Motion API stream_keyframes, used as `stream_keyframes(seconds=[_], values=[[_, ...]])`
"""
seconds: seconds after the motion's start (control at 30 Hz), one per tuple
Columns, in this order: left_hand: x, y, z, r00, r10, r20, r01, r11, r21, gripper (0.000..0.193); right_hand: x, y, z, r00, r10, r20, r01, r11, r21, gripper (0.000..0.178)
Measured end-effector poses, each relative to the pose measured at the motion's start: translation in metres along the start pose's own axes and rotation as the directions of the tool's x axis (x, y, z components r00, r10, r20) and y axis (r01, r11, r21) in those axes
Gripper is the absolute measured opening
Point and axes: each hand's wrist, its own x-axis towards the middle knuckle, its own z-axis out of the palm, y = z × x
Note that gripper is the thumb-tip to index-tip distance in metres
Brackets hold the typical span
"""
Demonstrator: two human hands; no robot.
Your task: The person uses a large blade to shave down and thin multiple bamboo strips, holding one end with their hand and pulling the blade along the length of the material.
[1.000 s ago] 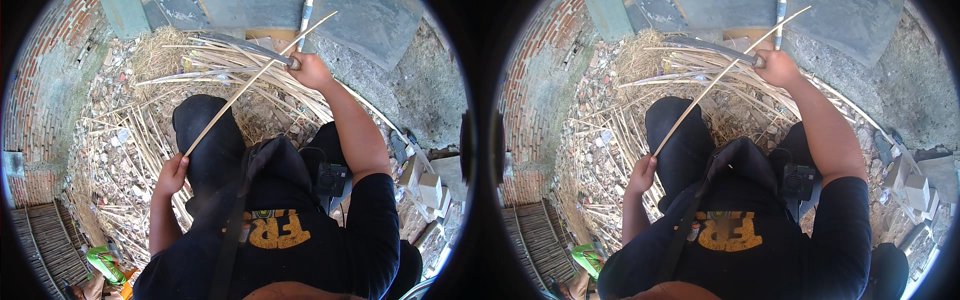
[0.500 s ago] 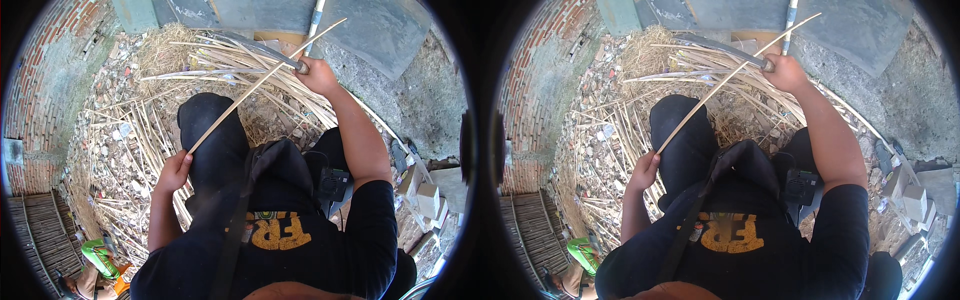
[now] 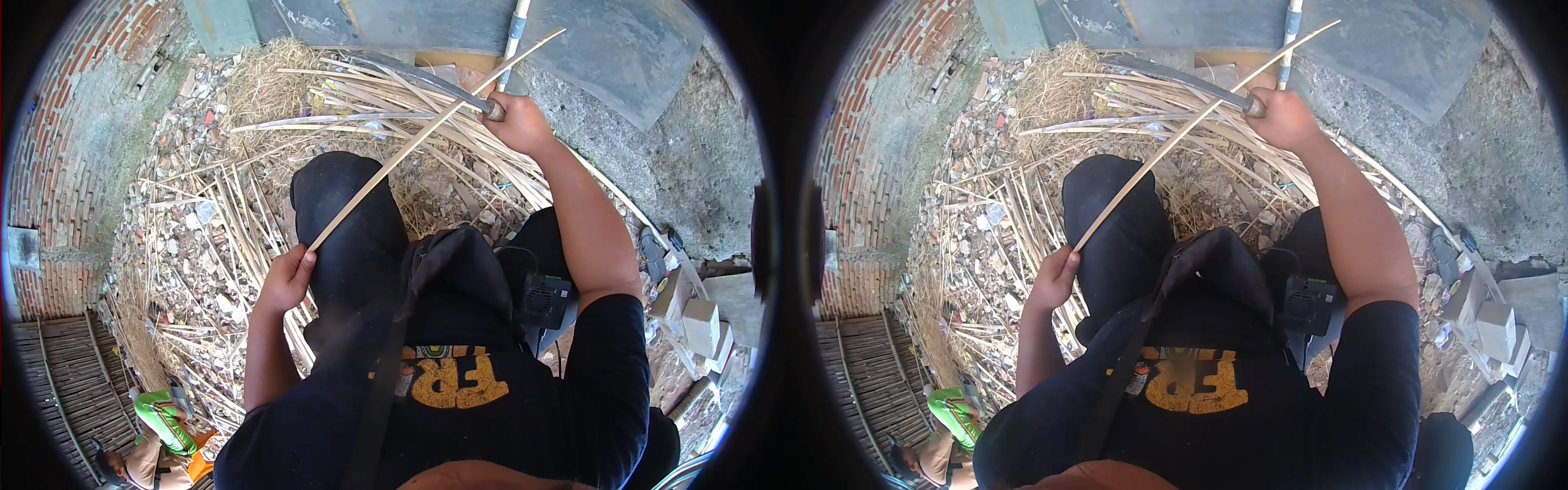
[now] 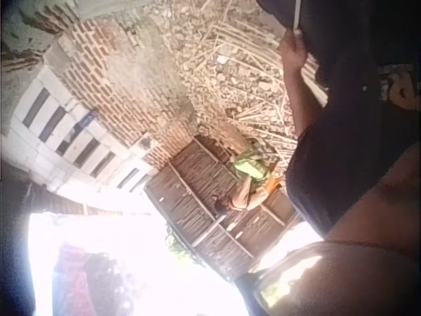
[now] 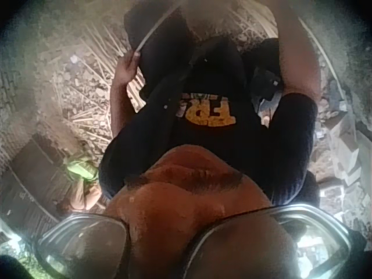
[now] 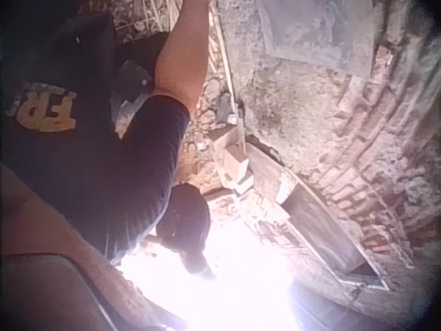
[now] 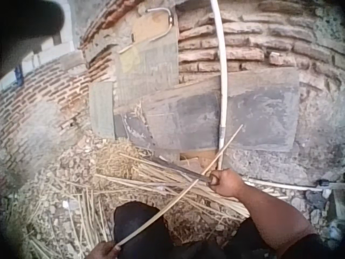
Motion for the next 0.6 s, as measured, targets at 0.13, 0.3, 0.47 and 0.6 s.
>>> stream_keyframes(seconds=[0.13, 0.3, 0.47, 0.6], values=[[0.002, -0.011, 0.001, 0.995, 0.095, -0.028, -0.094, 0.995, 0.023, 0.048, 0.001, 0.002, 0.002, 1.0, -0.006, -0.008, 0.006, 1.0, -0.006, 0.031], [0.002, -0.01, 0.002, 0.997, 0.077, -0.026, -0.076, 0.997, 0.012, 0.048, 0.0, -0.002, -0.001, 1.0, 0.016, 0.014, -0.016, 1.0, -0.013, 0.03], [0.002, -0.009, 0.002, 0.995, 0.088, -0.04, -0.088, 0.996, 0.018, 0.048, 0.0, 0.002, 0.002, 1.0, 0.001, -0.005, -0.001, 1.0, -0.008, 0.028], [0.002, -0.012, 0.002, 0.995, 0.093, -0.044, -0.091, 0.995, 0.039, 0.047, 0.001, 0.002, 0.003, 1.0, -0.004, -0.008, 0.004, 1.0, -0.003, 0.028]])
